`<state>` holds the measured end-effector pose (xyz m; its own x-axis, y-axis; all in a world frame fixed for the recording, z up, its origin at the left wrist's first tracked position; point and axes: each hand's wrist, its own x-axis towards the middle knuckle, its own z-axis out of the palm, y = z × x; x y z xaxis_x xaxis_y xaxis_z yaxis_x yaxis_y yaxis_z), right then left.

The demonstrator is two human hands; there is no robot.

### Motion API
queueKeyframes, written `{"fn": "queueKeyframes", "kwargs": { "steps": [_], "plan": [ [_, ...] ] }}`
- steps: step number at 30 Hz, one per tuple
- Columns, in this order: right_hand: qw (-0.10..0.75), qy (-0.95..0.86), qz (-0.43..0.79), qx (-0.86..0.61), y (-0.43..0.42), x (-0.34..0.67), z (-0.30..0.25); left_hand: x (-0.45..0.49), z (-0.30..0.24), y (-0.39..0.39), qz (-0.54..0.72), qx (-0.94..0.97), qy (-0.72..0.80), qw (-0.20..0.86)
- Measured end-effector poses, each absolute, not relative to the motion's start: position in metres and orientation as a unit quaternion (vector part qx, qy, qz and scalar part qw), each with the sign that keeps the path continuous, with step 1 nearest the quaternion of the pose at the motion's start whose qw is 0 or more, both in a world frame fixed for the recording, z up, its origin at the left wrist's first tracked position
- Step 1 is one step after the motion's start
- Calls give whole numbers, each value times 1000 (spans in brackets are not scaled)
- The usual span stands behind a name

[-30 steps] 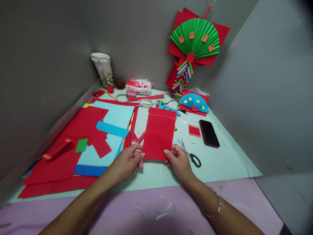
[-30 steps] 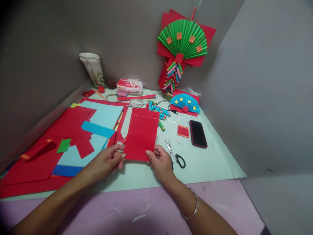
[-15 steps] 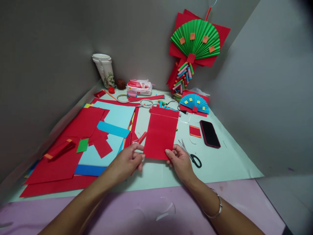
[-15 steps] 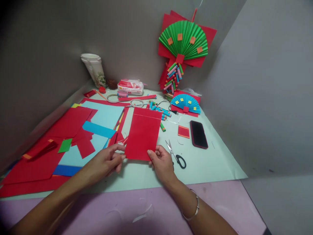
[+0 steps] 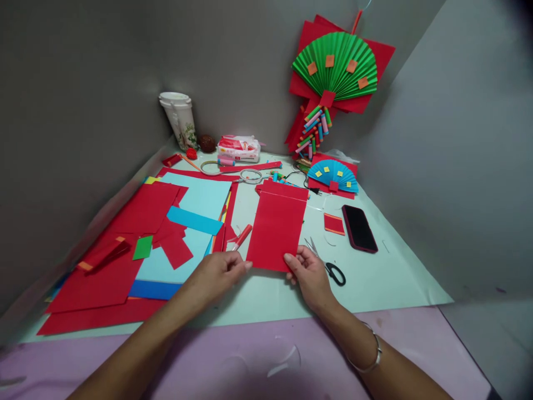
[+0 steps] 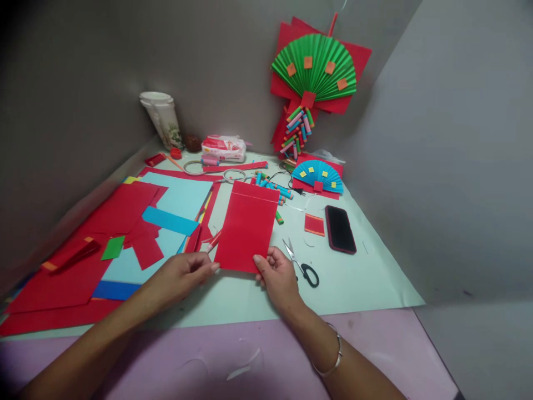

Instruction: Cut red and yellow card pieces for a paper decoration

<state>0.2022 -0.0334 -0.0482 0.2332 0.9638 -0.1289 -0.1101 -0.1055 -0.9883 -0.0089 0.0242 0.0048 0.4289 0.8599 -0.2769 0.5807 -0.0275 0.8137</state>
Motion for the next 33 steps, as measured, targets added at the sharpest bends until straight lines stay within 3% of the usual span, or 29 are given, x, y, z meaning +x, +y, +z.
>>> {"fn": "queueKeyframes", "kwargs": {
  "steps": [4, 10, 17, 23, 33],
  "plan": [
    [551, -381, 486, -561, -32, 203, -48, -13, 5, 26, 146, 665, 527, 508],
    [520, -413, 511, -546, -35, 202, -50, -18, 5, 27, 291, 579, 501, 574],
    [460, -463, 554, -517, -40, 197, -45, -6, -1, 23, 290, 392, 422, 765],
    [402, -517, 528, -541, -41, 201, -39, -11, 5, 28, 324, 357, 406, 777],
    [375, -529, 442, -620, -41, 205, -31, -14, -3, 34, 340, 338, 391, 786]
  ]
}}
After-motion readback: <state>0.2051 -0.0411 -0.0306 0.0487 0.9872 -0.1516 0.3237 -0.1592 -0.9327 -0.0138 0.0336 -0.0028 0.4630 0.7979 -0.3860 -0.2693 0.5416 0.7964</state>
